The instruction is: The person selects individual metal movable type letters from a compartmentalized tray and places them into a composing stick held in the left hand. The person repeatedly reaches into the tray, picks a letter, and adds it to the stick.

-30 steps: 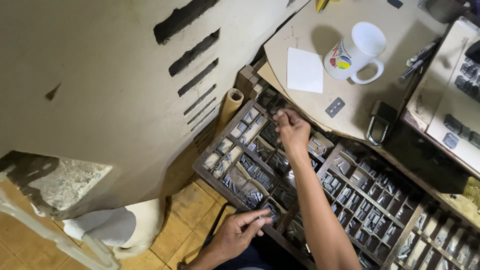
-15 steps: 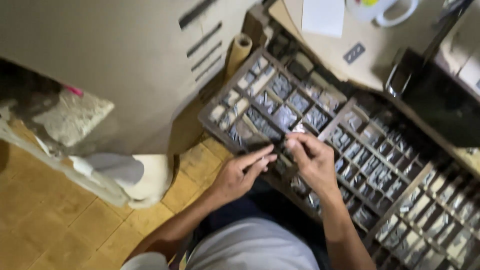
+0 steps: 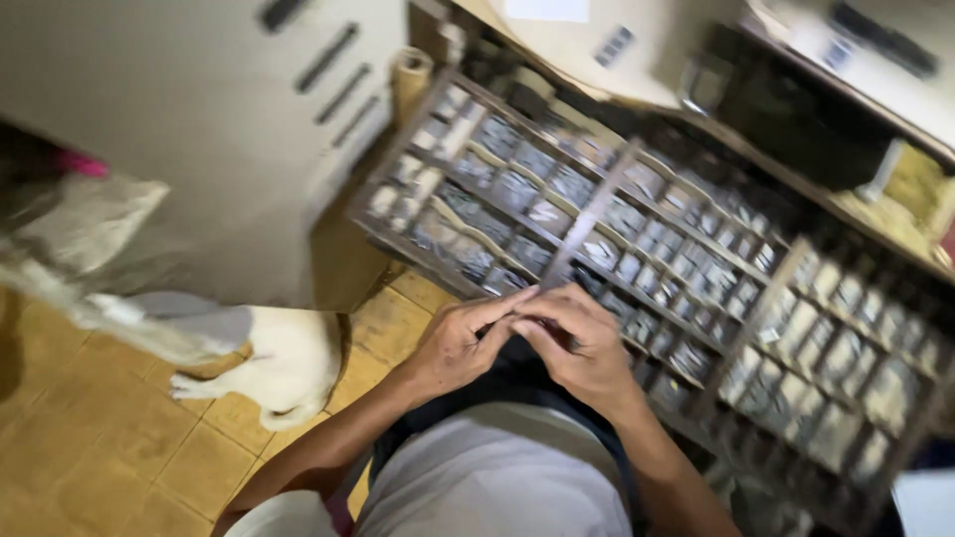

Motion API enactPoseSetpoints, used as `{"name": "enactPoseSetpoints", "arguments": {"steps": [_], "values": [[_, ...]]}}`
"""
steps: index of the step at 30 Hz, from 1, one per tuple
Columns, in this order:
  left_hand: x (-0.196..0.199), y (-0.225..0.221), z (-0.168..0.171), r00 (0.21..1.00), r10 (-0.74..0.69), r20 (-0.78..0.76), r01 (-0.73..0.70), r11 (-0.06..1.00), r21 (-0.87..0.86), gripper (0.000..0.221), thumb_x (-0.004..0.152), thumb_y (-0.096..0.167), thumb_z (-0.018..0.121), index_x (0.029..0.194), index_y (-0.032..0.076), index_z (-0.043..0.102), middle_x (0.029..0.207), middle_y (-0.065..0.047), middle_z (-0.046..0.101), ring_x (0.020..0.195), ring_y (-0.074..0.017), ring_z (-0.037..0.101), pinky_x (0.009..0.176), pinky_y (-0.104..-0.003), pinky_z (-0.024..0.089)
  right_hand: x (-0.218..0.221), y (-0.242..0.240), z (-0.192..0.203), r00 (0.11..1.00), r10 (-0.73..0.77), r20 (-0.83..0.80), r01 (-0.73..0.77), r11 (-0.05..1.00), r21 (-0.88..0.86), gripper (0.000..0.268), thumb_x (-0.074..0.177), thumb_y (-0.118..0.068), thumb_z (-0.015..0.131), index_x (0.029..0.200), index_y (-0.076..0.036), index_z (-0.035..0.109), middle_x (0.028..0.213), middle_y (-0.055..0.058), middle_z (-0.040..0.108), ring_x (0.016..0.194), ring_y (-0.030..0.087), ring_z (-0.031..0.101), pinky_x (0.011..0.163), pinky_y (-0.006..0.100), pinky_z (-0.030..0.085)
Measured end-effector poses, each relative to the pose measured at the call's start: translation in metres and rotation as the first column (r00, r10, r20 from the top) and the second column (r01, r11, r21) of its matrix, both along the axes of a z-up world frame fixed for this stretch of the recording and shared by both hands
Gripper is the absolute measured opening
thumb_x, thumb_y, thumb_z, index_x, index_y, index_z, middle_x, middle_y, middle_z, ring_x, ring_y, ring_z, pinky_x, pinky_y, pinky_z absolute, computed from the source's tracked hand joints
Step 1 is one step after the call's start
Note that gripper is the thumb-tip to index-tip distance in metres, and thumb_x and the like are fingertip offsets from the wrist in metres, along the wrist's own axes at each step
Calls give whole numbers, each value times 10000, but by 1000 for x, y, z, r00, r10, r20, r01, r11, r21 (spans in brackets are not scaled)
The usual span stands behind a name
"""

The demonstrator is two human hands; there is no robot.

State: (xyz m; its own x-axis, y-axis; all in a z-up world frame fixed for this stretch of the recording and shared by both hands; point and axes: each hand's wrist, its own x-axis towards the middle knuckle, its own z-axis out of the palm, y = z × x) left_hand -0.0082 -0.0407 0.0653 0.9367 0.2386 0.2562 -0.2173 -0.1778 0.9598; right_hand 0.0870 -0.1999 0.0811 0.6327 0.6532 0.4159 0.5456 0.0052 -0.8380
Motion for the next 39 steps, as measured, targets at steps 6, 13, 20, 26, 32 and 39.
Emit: {"name": "enactPoseSetpoints", "arguments": {"steps": [6,13,20,26,32,39], "values": [[-9,2,-35,980,-165,-110,193,922,337,383,953,112,670,1320,6,682,1020,-280,767,944,-461,739,825,-558,592,-11,-59,-31,978,-131,-164,111,986,-127,117,868,-51,777,983,-29,775,871,161,777,819,346,765,763,449,579],[-14,10,-76,985,73,155,-157,745,648,297,928,161,757,1223,136,754,1103,-62,777,1008,-252,745,873,-376,587,-20,-99,-50,833,-519,-191,436,828,-351,54,912,-23,712,948,-45,744,841,144,769,821,219,695,805,420,546],[-10,8,-124,982,152,113,-187,696,693,444,913,302,716,1353,344,671,1211,38,747,1050,-155,736,822,-332,583,13,-79,-26,869,-454,-195,290,788,-543,378,945,-383,646,1245,-169,731,1211,-40,794,613,70,612,607,271,502],[-1,2,-127,976,183,-118,-115,895,431,418,881,238,720,1289,325,751,1142,48,802,1041,-115,779,864,-265,560,107,-105,52,725,-602,334,667,735,-124,181,1009,-151,614,1007,-15,733,832,101,708,736,176,655,622,229,591],[-1,-7,-90,948,255,-191,-161,900,404,464,830,169,789,1254,357,782,1082,97,822,956,-49,780,784,-225,540,184,-61,108,500,-550,669,775,629,-61,156,1047,-204,617,1040,-71,701,968,100,741,853,209,675,859,385,504],[1,2,-81,976,193,-98,-135,896,423,440,846,172,759,1259,322,772,1045,82,810,929,-73,780,778,-224,541,227,-25,106,390,-631,670,919,316,-238,282,974,-467,633,897,-200,584,839,-2,609,792,169,543,787,372,425]]}}
